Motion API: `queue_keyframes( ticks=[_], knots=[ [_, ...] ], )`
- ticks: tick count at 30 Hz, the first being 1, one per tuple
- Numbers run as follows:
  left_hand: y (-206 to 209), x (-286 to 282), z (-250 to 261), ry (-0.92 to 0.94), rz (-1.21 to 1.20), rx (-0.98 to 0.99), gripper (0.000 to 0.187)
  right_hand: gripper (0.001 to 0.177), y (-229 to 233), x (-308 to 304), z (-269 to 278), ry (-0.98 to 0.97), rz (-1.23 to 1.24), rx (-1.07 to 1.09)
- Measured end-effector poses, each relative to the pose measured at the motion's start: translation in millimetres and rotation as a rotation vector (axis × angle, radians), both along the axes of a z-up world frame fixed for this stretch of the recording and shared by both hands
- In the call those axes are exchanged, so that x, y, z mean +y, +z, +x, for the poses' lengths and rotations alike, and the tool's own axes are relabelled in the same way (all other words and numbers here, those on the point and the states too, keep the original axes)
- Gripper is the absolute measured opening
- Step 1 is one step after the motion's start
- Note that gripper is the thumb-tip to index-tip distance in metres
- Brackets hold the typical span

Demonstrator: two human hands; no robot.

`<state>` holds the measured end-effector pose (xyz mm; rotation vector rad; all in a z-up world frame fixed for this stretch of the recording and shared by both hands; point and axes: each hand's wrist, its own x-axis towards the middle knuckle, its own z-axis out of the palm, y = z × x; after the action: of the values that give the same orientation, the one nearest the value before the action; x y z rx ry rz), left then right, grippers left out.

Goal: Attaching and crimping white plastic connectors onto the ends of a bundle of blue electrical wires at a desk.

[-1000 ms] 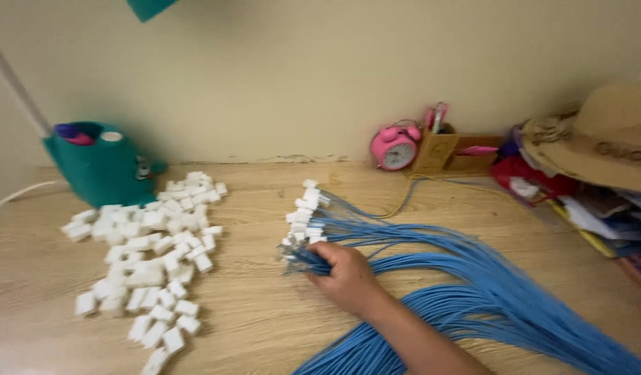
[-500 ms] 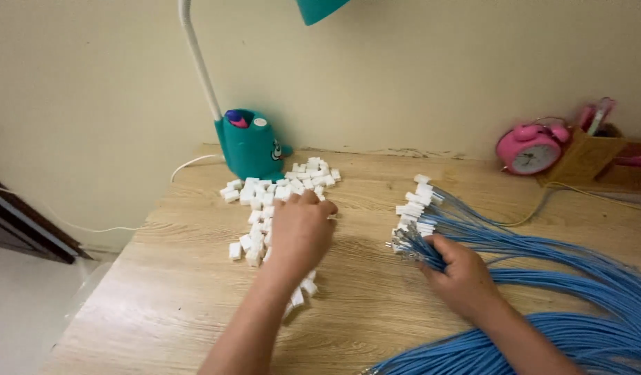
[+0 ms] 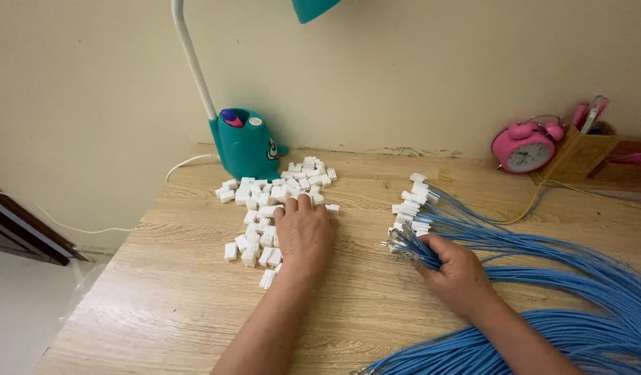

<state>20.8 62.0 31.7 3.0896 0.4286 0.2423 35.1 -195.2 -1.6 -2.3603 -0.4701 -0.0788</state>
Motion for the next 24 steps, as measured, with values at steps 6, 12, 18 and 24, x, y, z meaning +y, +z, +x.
queue_keyframes(
  ticks=[6,12,18,24],
  knots=[
    [-10,1,-5,-0.174,-0.042,-0.351,0.020,0.023,-5,-4,4,0.036,0.220,-0.005],
    [50,-51,-39,-0.185,-1.554,-0.063,0.030,0.018,11,0,0,0.037,0.602,0.055],
    [-10,-63,-22,-0.120,-2.151,-0.171,0.029,0.013,17,0,-2,-0.013,0.679,0.029],
    [-18,-57,-23,-0.198,-2.321,-0.196,0.035,0.011,27,6,-6,-0.039,0.741,-0.003]
  ],
)
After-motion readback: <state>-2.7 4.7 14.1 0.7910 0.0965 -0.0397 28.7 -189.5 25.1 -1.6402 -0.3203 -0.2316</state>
